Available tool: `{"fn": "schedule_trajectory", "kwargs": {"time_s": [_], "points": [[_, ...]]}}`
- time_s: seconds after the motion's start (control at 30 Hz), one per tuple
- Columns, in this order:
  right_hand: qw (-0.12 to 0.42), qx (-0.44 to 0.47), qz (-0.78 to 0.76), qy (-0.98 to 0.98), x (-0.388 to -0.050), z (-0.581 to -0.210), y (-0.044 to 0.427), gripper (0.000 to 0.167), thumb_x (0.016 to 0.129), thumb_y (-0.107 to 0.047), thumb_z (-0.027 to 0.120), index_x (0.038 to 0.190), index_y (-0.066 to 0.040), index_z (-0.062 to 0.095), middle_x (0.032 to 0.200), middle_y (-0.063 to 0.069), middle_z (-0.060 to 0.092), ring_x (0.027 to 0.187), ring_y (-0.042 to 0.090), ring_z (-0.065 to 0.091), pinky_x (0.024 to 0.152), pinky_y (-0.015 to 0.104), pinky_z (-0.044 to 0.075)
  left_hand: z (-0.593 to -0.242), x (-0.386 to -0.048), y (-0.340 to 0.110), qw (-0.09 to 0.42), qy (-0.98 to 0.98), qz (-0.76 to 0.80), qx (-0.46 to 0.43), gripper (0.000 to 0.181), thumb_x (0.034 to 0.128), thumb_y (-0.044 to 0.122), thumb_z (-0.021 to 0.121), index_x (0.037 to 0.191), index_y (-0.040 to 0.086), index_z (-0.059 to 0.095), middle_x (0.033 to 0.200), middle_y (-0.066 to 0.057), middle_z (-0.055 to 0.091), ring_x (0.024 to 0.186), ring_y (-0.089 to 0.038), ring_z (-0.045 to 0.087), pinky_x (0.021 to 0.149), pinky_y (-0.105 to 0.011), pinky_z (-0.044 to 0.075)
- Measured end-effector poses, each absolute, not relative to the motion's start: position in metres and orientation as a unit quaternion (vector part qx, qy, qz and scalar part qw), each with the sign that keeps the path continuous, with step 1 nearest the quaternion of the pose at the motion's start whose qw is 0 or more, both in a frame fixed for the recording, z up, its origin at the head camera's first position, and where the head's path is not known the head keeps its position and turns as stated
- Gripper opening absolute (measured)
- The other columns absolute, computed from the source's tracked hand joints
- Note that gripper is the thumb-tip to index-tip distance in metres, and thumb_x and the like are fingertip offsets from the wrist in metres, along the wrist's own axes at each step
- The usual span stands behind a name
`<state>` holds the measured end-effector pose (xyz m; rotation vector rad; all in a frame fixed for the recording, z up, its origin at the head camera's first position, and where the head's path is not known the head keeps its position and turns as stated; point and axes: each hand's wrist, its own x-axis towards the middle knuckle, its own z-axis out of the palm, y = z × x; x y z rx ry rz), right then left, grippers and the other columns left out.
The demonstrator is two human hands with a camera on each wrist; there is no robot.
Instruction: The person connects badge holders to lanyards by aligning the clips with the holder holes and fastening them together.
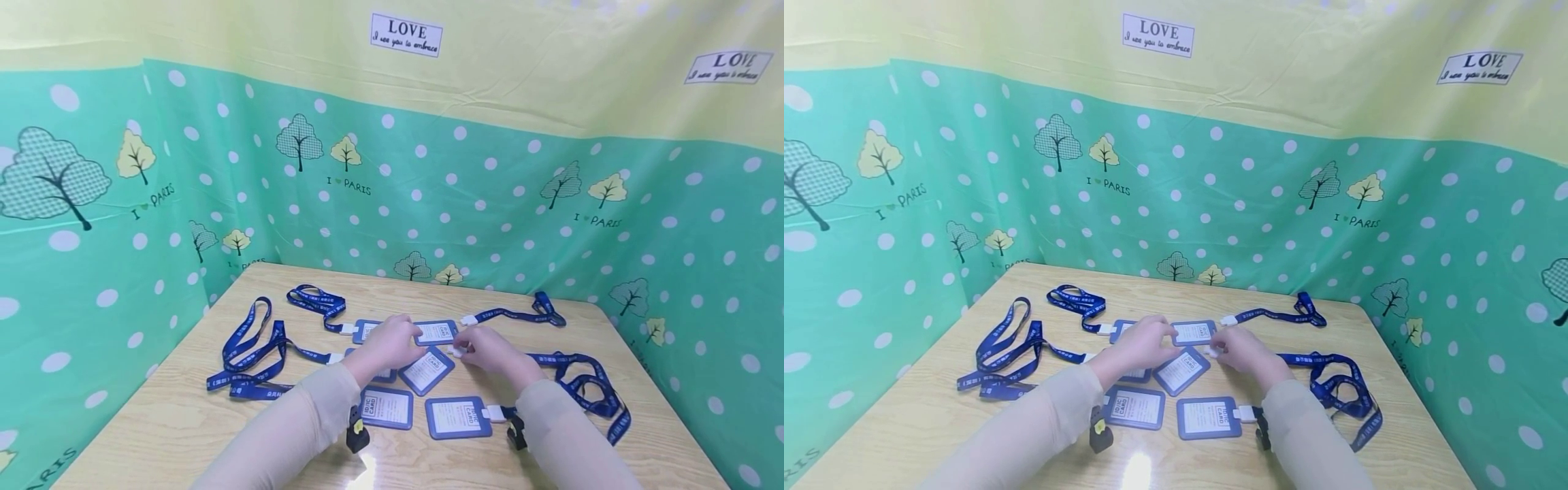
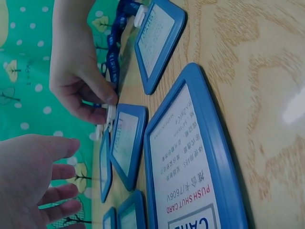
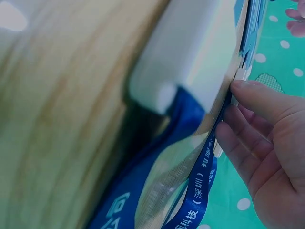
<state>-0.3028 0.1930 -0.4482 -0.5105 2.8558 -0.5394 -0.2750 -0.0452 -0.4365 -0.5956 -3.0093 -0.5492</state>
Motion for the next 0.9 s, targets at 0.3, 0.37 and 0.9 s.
{"fn": "schedule_trajectory", "kwargs": {"time_s": [0.3, 0.37, 0.9], "points": [[0.090, -0.175, -0.172, 0.965, -0.305, -0.447, 0.204, 0.027, 0.091, -0.013, 0.077, 0.117, -0.020, 0.074, 0.105, -0.007, 0.069, 0.104, 0.016, 0.064, 0.098, 0.046, 0.052, -0.435, -0.277, -0.034, 0.002, -0.962, -0.194, -0.190, 0.041, 0.0933, 0.042, 0.073, 0.127, 0.018, 0.072, 0.123, -0.002, 0.063, 0.115, -0.022, 0.059, 0.095, -0.040, 0.053], [0.089, -0.178, -0.172, 0.965, -0.306, -0.446, 0.207, 0.026, 0.091, -0.012, 0.078, 0.116, -0.019, 0.075, 0.104, -0.006, 0.069, 0.104, 0.017, 0.064, 0.098, 0.047, 0.052, -0.435, -0.277, -0.032, 0.000, -0.962, -0.197, -0.192, 0.041, 0.0936, 0.041, 0.073, 0.127, 0.018, 0.072, 0.123, -0.002, 0.063, 0.115, -0.022, 0.058, 0.094, -0.040, 0.053], [0.079, -0.170, -0.161, 0.969, -0.307, -0.446, 0.231, 0.026, 0.089, -0.010, 0.078, 0.114, -0.016, 0.074, 0.101, -0.003, 0.069, 0.098, 0.018, 0.064, 0.095, 0.046, 0.053, -0.436, -0.275, -0.017, 0.009, -0.963, -0.166, -0.212, 0.040, 0.0933, 0.043, 0.073, 0.126, 0.020, 0.073, 0.132, -0.005, 0.062, 0.123, -0.024, 0.057, 0.099, -0.041, 0.052]]}}
